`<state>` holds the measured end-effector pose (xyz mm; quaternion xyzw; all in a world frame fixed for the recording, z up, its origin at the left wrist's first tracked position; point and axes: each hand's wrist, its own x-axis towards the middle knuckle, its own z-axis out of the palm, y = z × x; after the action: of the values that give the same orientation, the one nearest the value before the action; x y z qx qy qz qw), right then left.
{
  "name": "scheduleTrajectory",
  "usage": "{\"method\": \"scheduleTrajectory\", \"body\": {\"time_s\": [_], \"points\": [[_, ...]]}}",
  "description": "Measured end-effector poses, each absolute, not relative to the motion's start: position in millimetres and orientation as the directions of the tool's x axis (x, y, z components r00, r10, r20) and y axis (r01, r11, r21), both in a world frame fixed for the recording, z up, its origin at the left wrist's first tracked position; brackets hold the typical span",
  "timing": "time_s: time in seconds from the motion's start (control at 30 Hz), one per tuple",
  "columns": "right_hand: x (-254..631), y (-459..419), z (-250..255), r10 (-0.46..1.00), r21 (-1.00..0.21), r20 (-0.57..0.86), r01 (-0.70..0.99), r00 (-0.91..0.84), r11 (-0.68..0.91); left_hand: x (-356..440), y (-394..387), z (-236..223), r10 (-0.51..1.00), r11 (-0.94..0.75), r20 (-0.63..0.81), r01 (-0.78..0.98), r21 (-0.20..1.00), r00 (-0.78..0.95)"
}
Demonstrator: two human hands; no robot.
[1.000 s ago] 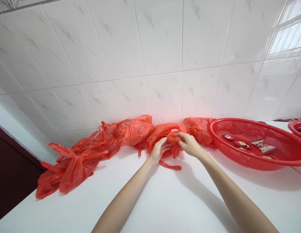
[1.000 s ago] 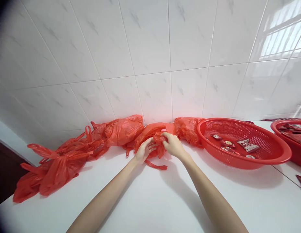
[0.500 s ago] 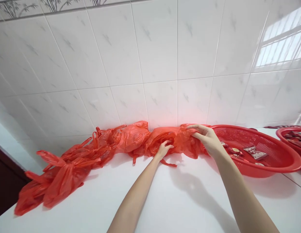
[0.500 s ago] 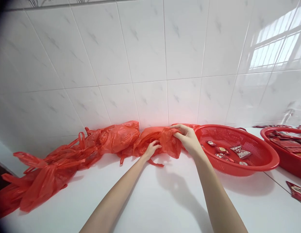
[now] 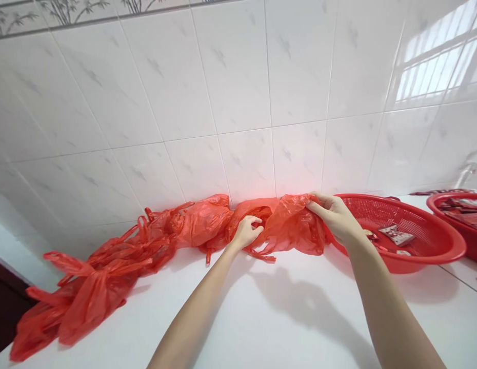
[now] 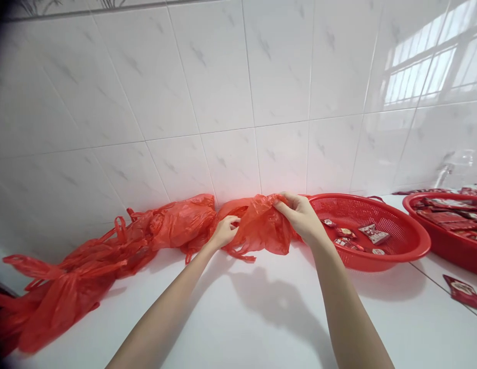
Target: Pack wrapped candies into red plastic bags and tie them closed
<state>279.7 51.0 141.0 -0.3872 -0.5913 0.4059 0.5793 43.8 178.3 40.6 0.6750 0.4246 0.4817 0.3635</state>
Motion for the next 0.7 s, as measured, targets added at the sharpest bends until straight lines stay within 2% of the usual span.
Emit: {"method": "scheduleTrajectory", "body": {"time_s": [0.1,0.27,0.33,0.43,0.5,0.57,0.7], "points": [[275.2,51.3,138.3,0.941,-0.944,0.329,-0.063,-0.077,0.325,29.8,148.8,54.9,0.906,-0.392,0.355,0.137,0.910,0.232],[263.4,54.4,132.5,0.950,-0.961,0.266,-0.117,-0.165,0.249,24.0,102.7,73.7,0.824,-0.341,0.391,-0.193,0.920,0.410],[259.6,54.8,132.3,0.943,-0.969,0.240,-0.116,-0.231,0.218,26.9,90.4,78.9,0.828,-0.345,0.396,-0.195,0.918,0.397],[258.1,53.9,134.3,0.920,-0.980,0.197,-0.099,-0.338,0.174,29.1,80.3,85.0,0.880,-0.360,0.384,-0.135,0.923,0.280],[260.5,53.9,134.9,0.917,-0.988,0.156,-0.045,-0.367,0.150,26.6,78.2,88.9,0.909,-0.353,0.373,-0.132,0.926,0.184],[264.6,55.9,133.4,0.938,-0.984,0.127,0.075,-0.323,0.159,21.9,78.4,93.3,0.930,-0.329,0.348,-0.151,0.932,0.116],[270.0,63.3,127.1,0.978,-0.900,0.203,0.385,-0.043,0.204,14.1,80.3,100.6,0.955,-0.285,0.295,-0.155,0.946,0.043]]}}
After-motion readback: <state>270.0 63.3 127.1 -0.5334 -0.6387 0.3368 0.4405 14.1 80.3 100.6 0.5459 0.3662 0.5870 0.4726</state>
